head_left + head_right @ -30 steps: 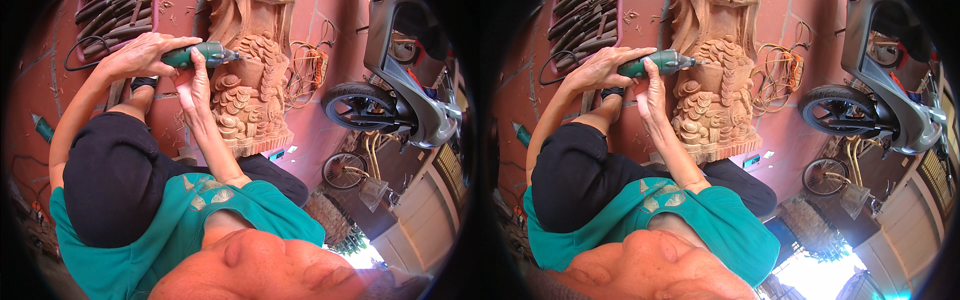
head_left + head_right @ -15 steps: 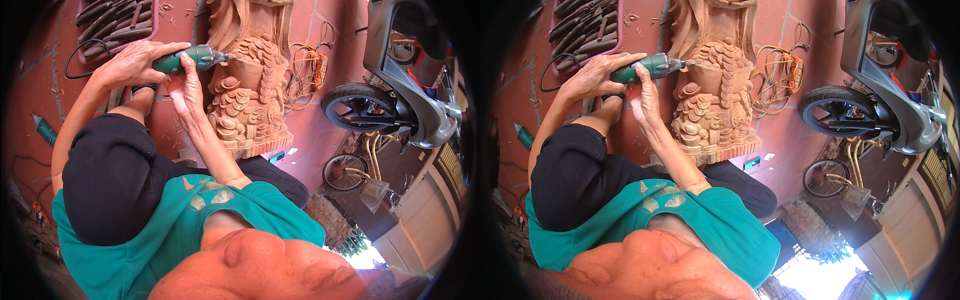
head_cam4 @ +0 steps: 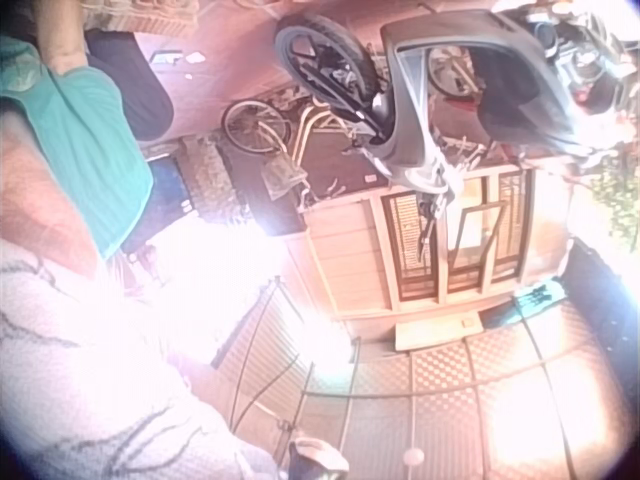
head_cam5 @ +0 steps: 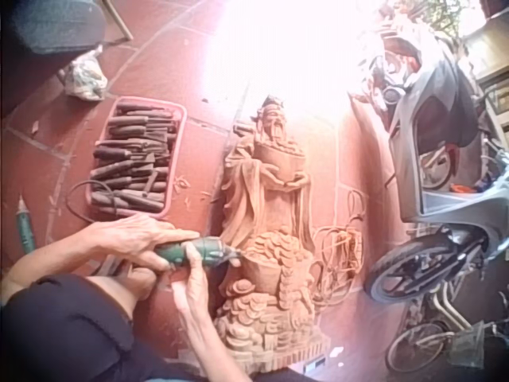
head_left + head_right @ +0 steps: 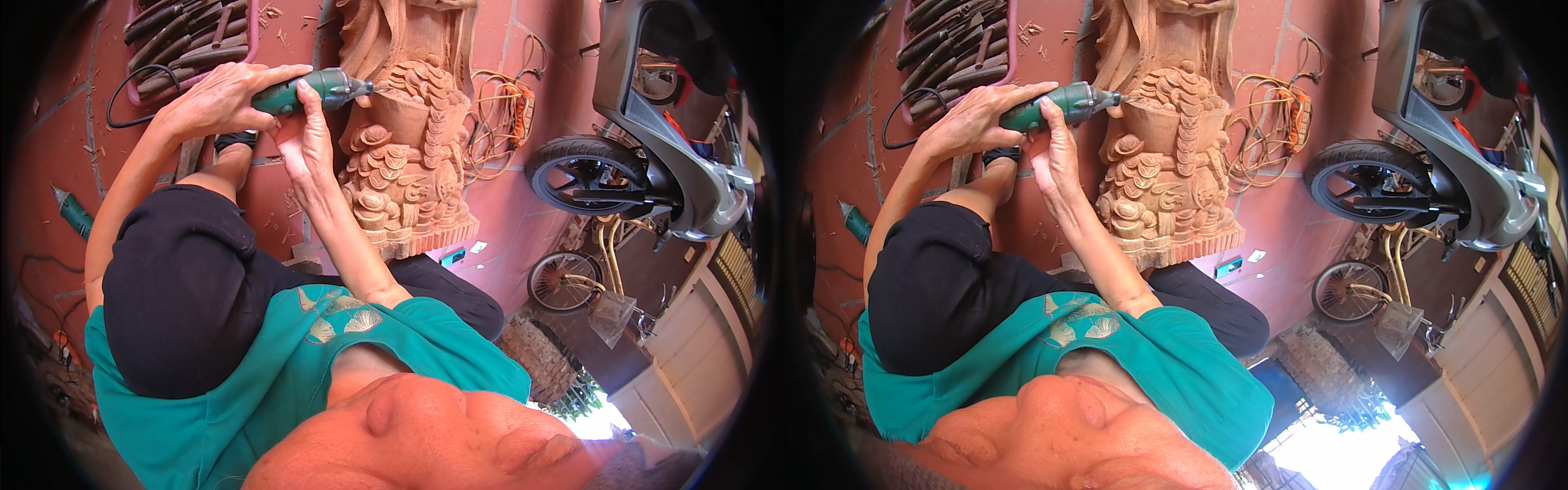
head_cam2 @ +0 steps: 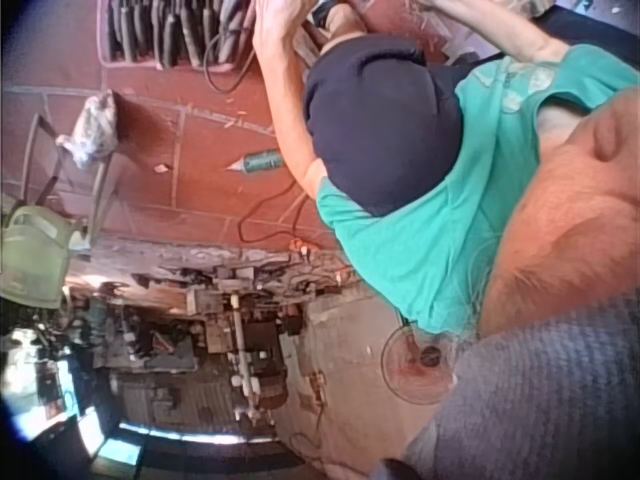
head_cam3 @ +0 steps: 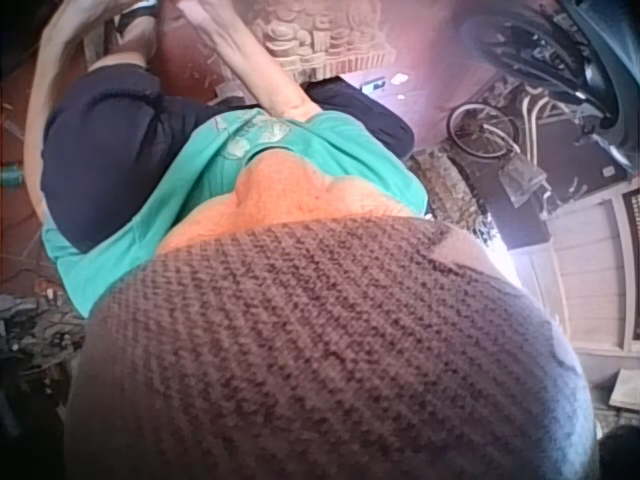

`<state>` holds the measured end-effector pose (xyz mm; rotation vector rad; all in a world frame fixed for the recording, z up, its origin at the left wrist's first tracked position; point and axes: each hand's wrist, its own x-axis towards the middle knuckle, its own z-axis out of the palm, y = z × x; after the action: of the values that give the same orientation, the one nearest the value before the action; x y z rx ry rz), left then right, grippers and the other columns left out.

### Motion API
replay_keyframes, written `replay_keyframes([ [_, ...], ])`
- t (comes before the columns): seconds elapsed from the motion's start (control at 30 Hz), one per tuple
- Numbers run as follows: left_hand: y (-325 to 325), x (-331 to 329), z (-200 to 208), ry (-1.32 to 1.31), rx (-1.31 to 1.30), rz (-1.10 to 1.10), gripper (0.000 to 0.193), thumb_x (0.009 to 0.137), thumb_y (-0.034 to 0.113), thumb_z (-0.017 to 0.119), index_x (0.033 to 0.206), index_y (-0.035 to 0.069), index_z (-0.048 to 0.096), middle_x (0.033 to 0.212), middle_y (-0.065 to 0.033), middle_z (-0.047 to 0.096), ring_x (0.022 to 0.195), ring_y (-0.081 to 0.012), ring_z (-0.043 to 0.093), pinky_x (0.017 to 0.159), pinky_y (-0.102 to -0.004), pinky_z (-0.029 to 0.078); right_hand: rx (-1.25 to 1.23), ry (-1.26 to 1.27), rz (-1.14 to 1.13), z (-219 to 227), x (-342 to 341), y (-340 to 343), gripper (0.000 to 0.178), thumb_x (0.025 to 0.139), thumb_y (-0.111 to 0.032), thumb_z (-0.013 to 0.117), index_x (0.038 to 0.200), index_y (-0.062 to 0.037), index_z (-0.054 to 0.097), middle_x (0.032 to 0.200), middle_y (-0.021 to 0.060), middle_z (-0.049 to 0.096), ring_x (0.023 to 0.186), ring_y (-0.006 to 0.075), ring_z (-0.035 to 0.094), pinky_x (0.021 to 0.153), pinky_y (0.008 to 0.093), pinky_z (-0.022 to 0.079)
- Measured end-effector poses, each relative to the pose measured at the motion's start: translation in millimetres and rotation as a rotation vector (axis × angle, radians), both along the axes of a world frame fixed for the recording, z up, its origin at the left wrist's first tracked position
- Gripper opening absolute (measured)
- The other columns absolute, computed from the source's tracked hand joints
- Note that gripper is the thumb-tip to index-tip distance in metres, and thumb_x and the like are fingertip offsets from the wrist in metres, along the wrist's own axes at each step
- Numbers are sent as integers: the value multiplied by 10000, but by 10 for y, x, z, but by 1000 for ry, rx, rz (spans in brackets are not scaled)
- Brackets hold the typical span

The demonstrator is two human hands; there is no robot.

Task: The person is carving a wooden sculpture using a rotary tool. They are seated on the floor, holding the tool with both hands and carefully shaping the details of the sculpture.

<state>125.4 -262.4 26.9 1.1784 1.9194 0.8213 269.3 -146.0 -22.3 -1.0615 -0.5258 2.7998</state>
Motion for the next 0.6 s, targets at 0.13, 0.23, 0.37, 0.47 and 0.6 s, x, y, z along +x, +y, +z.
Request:
replay_keyframes([
  [0.13,-19,-9,-9,-10,120,-16,842,704,174,747,1505,115,494,1171,-225,691,1065,-396,663,949,-457,514,18,6,-5,-3,45,-22,485,924,-288,770,1320,-106,557,1227,53,664,1113,182,656,898,377,578],
  [0.23,-5,-20,13,0,94,-21,851,701,168,755,1509,120,492,1141,-222,694,1040,-393,664,928,-458,515,14,9,-17,-22,50,-30,484,925,-295,770,1318,-109,558,1225,55,666,1114,182,657,898,377,579],
  [0.37,17,-38,-14,46,120,-36,851,712,160,755,1517,128,483,1070,-214,693,988,-389,663,883,-465,513,2,7,-30,-35,18,-2,477,925,-294,771,1313,-111,562,1220,53,668,1115,186,657,891,378,583],
  [0.47,26,-25,-19,55,100,-21,853,717,161,757,1522,131,477,1044,-208,690,968,-388,661,864,-468,511,-14,5,-26,-44,-10,26,477,923,-293,773,1310,-111,563,1218,53,669,1115,189,658,886,381,583],
  [0.6,12,-1,-38,42,89,-17,858,715,164,758,1524,132,474,1055,-209,690,976,-388,660,865,-467,512,-22,1,-18,-46,15,14,479,920,-298,776,1308,-115,564,1211,51,670,1101,186,660,874,380,581],
])
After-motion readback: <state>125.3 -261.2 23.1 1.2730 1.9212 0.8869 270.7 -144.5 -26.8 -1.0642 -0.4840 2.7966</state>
